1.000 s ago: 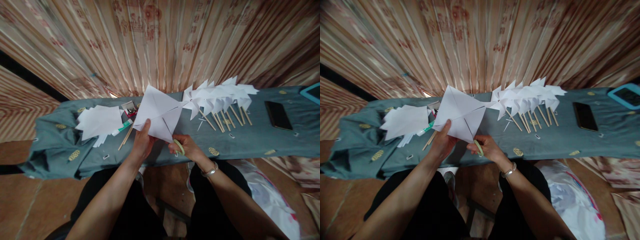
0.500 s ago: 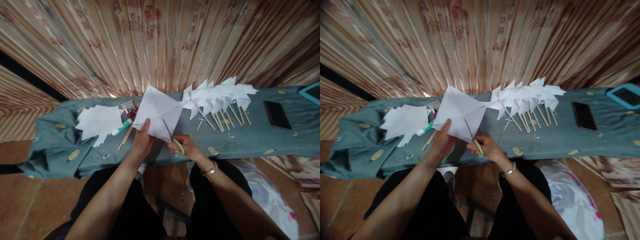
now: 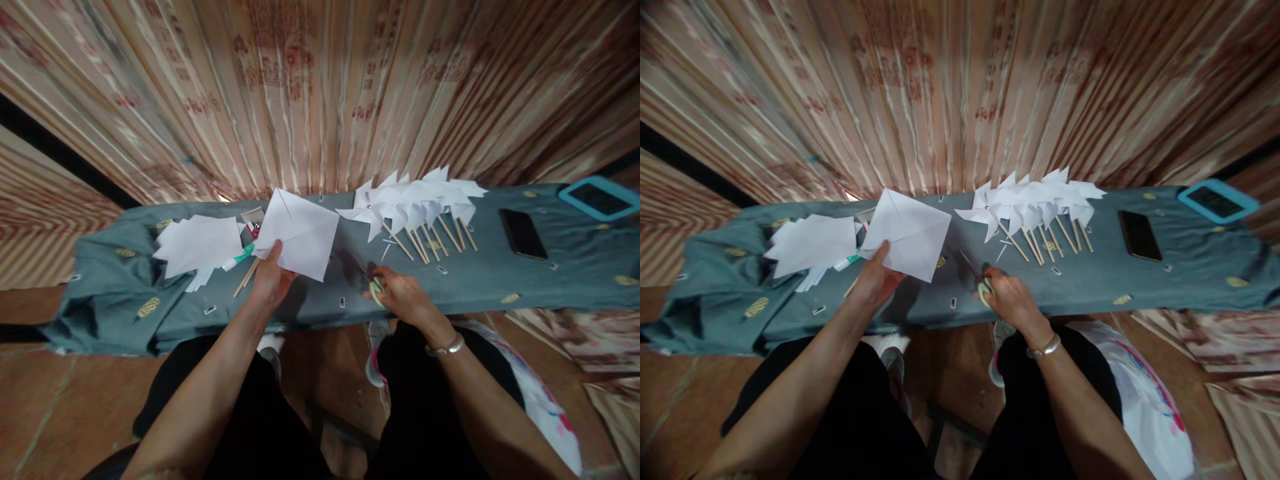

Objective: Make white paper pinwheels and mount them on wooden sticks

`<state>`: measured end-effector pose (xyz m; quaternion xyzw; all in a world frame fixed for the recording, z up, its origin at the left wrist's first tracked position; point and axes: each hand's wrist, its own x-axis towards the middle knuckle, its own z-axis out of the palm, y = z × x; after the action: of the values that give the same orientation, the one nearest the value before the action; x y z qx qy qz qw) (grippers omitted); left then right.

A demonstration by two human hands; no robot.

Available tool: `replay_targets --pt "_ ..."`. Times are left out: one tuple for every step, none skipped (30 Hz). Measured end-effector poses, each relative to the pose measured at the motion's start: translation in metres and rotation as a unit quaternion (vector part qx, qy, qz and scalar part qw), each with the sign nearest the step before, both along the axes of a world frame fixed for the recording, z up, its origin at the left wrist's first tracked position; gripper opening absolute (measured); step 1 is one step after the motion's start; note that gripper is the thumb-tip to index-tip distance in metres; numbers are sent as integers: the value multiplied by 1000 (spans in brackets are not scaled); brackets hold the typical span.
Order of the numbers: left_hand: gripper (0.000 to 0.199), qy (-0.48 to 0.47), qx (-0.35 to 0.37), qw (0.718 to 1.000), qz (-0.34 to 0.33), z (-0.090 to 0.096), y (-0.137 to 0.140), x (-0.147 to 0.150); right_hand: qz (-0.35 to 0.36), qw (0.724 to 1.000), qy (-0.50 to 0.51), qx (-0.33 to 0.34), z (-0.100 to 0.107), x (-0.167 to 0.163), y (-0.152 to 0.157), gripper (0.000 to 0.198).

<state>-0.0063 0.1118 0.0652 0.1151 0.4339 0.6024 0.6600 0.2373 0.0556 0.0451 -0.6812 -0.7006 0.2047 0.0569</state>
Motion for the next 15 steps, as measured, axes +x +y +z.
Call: replay_targets --pt "23 -5 -11 1000 -4 -2 -1 1 -11 998 -57 7 3 5 -1 45" --pt "22 -11 -24 1000 -10 -5 -2 3 -21 994 -104 11 5 8 -2 46" --pt "20 -16 -36 999 -17 -8 -3 6 -29 989 -141 15 8 11 -2 46" --pt "19 -19 -47 998 -26 -11 -4 8 -34 985 -171 19 10 14 -3 46" --pt "18 -20 -57 998 -35 -14 -5 11 -35 980 -195 22 12 15 -3 45" --pt "17 -19 -65 997 -45 -16 -6 14 -34 975 -216 23 14 17 -3 43" --pt "17 -17 -73 996 -57 -19 -6 17 -32 971 -236 22 15 18 -3 41" --pt "17 -14 -78 994 -70 -21 -7 20 -30 967 -253 17 16 19 -2 38" --pt "17 -11 -82 993 -82 -23 -8 22 -27 964 -266 10 17 19 -2 35" --pt "17 -8 -83 992 -94 -24 -9 24 -25 961 -275 3 18 20 -1 33" --pt "17 -4 -82 991 -104 -25 -10 24 -23 960 -280 -3 18 22 0 31" --pt "19 -2 -80 991 -111 -26 -12 25 -22 959 -281 -8 18 23 1 31" --pt "21 1 -77 990 -119 -27 -14 24 -24 959 -281 -12 18 25 3 31" --pt "22 3 -74 989 -129 -28 -18 23 -26 960 -278 -15 17 27 5 32" --pt "21 4 -71 987 -143 -28 -22 21 -29 961 -274 -17 17 29 6 34"
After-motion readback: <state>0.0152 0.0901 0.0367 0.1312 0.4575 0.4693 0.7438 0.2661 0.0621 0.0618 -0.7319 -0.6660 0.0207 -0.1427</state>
